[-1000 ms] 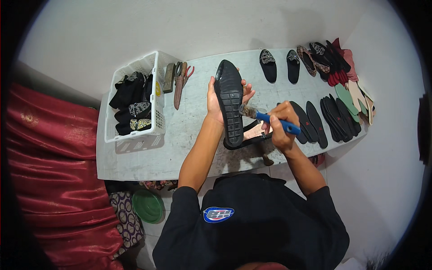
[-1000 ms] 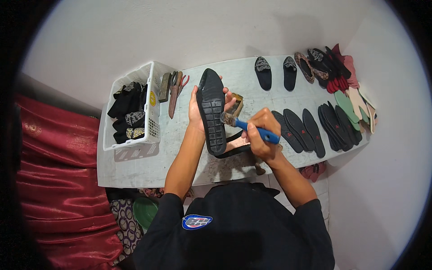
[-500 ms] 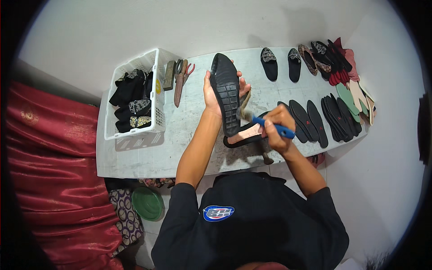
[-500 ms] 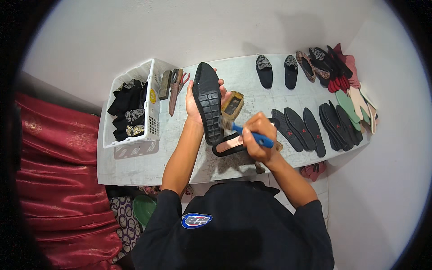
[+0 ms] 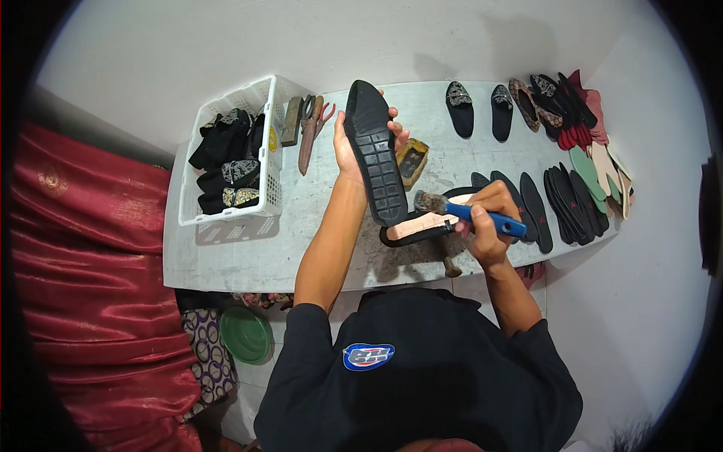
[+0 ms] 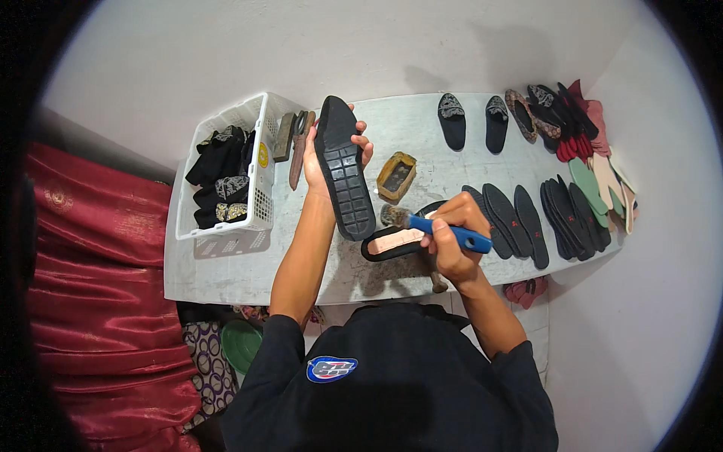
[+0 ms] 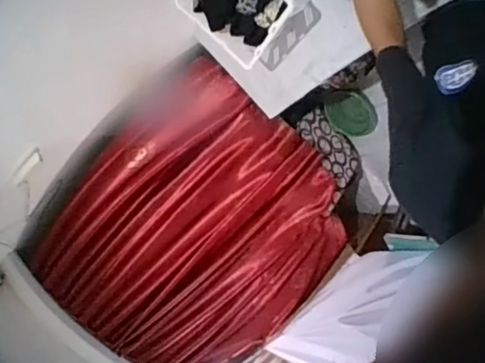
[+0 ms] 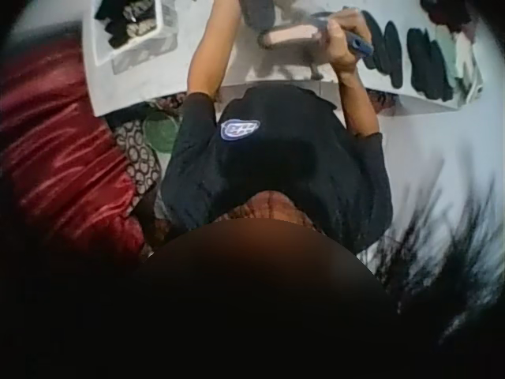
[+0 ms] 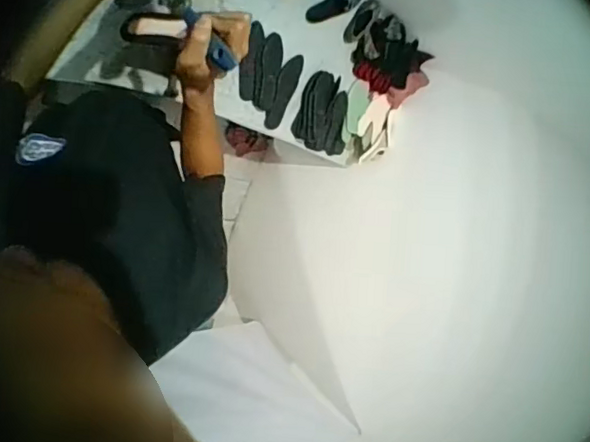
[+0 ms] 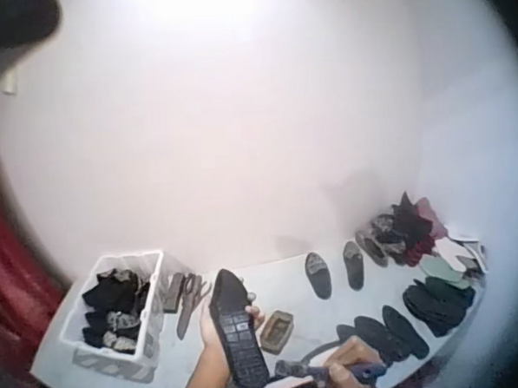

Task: The person applies adhesive to a shoe sole using a brush, attaches the sole to the shoe upper, and hammers the sole to secure the bond.

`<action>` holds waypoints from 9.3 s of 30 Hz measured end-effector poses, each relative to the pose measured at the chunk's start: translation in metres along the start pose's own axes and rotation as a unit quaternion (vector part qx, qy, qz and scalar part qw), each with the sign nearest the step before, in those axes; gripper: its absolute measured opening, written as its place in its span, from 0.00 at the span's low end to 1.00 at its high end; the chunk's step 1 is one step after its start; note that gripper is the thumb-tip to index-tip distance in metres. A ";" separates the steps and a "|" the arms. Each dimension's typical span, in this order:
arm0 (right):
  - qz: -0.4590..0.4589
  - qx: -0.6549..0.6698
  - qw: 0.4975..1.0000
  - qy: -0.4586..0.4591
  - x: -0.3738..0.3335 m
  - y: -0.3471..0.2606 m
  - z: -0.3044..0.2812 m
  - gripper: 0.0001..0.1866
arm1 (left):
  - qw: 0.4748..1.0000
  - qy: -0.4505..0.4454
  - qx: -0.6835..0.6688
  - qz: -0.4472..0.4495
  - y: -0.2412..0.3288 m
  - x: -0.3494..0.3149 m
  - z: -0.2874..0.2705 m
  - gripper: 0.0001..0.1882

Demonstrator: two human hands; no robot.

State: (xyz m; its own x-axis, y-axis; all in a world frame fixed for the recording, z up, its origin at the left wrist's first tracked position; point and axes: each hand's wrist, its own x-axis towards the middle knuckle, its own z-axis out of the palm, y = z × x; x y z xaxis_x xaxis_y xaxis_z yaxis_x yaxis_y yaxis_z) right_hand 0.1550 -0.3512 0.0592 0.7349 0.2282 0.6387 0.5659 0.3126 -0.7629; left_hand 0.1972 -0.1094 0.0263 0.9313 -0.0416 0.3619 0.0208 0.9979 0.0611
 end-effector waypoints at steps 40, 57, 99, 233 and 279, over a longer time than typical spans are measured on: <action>0.019 0.023 0.996 -0.087 0.006 0.007 0.001 0.05 | 0.999 0.028 0.015 -0.020 -0.019 -0.004 0.005 0.34; 0.045 0.075 0.994 0.066 0.008 0.009 -0.008 0.06 | 0.994 0.024 0.102 0.021 -0.010 -0.005 -0.001 0.33; 0.111 0.109 0.986 0.056 0.046 0.026 -0.037 0.06 | 0.976 0.077 0.196 -0.063 -0.023 -0.010 0.004 0.41; -0.082 -0.172 0.981 -0.032 0.049 0.024 -0.019 0.06 | 0.944 0.175 0.232 -0.157 -0.053 -0.045 0.000 0.38; -0.083 -0.132 0.981 -0.118 0.012 0.037 -0.006 0.05 | 0.950 0.179 0.240 -0.083 -0.067 -0.059 -0.020 0.39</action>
State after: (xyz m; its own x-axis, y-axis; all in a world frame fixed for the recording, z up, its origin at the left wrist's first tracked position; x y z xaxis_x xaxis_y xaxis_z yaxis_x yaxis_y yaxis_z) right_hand 0.1875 -0.3421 0.0379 0.5357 0.4103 0.7380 0.7702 0.1209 -0.6262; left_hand 0.1483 -0.1727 -0.0180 0.9955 -0.0912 -0.0251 0.0903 0.8379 0.5383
